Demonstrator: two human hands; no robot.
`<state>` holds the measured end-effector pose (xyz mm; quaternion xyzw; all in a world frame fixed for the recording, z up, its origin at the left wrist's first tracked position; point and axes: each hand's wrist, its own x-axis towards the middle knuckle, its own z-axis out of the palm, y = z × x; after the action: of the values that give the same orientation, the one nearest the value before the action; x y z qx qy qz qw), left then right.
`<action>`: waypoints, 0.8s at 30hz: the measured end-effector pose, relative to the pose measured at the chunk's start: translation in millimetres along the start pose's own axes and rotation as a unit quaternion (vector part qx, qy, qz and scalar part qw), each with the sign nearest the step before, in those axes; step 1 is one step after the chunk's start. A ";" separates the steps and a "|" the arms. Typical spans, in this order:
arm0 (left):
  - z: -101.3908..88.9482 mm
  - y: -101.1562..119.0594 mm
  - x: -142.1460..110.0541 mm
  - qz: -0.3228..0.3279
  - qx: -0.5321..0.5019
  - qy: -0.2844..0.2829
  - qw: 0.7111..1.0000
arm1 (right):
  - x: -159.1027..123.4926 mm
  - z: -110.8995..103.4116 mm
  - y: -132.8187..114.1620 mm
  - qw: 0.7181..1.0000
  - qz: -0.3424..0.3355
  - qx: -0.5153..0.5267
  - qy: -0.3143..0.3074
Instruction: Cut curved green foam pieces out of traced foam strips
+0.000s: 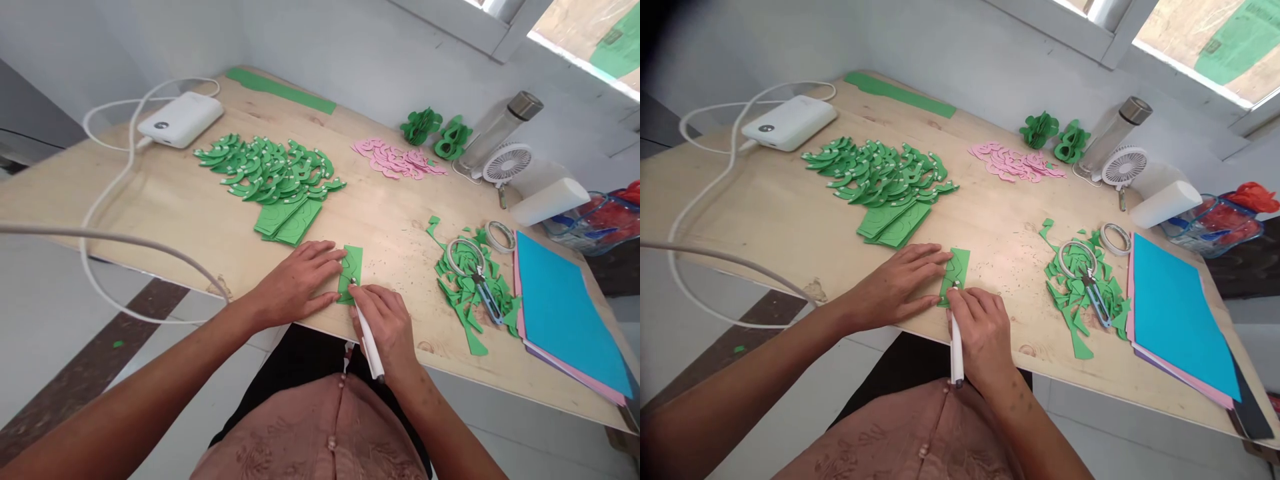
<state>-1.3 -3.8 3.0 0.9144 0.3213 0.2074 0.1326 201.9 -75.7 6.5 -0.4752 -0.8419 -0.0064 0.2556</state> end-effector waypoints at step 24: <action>-4.1 -0.7 -1.1 -0.011 -0.028 0.006 1.000 | 16.8 -10.5 -8.3 0.924 0.242 0.291 0.050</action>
<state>-4.4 -3.6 6.0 0.9056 0.3258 0.2204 0.1588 192.7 -69.6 24.9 -0.5679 -0.6524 0.2771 0.4184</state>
